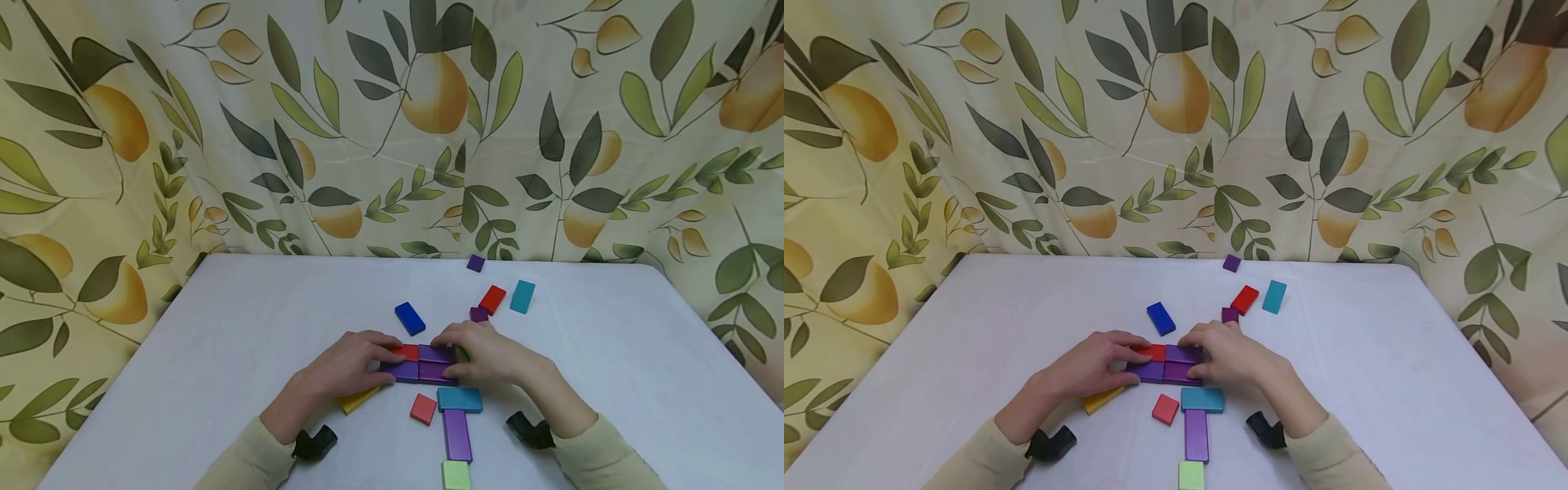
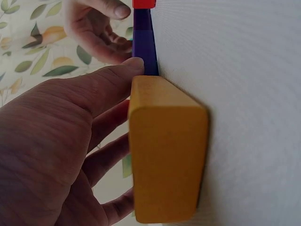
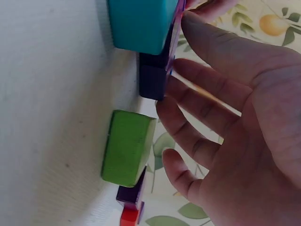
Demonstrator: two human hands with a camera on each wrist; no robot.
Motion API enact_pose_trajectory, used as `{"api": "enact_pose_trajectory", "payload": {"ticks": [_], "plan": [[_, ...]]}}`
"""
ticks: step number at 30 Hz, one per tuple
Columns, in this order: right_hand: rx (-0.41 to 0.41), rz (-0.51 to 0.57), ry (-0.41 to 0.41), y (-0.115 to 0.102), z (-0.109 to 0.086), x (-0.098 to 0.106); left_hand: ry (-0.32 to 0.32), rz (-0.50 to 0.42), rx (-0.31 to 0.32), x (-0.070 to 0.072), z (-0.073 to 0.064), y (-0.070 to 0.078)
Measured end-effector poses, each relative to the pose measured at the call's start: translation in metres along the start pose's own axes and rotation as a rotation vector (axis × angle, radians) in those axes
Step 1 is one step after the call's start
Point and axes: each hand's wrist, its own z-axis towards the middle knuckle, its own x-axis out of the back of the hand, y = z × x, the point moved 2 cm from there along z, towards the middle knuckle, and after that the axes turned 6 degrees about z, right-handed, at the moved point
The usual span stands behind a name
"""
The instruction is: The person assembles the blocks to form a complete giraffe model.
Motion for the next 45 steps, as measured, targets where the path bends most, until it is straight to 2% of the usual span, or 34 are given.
{"api": "enact_pose_trajectory", "payload": {"ticks": [6,11,19,24,31,37,41,45], "plan": [[0.025,0.011,-0.001,0.001,-0.001,-0.002,-0.005,0.0,-0.004,0.001,0.001,0.001],[0.012,0.013,0.001,0.004,-0.003,-0.002,-0.015,-0.01,-0.014,0.001,0.003,0.002],[0.039,0.029,0.053,0.004,-0.011,0.009,-0.011,-0.016,-0.026,-0.001,0.008,0.002],[0.033,0.078,0.073,0.005,-0.021,0.013,-0.027,-0.026,-0.021,-0.003,0.01,0.003],[0.056,0.127,-0.003,-0.001,-0.036,0.005,-0.03,-0.025,0.001,-0.002,0.006,0.003],[0.078,0.175,-0.122,-0.012,-0.048,-0.006,-0.015,-0.019,0.004,0.0,0.002,0.0],[0.122,0.17,-0.19,-0.017,-0.055,-0.014,-0.015,-0.02,0.003,0.0,0.001,-0.001],[0.173,0.137,-0.205,-0.02,-0.058,-0.022,-0.018,-0.026,0.013,0.0,-0.001,-0.002]]}}
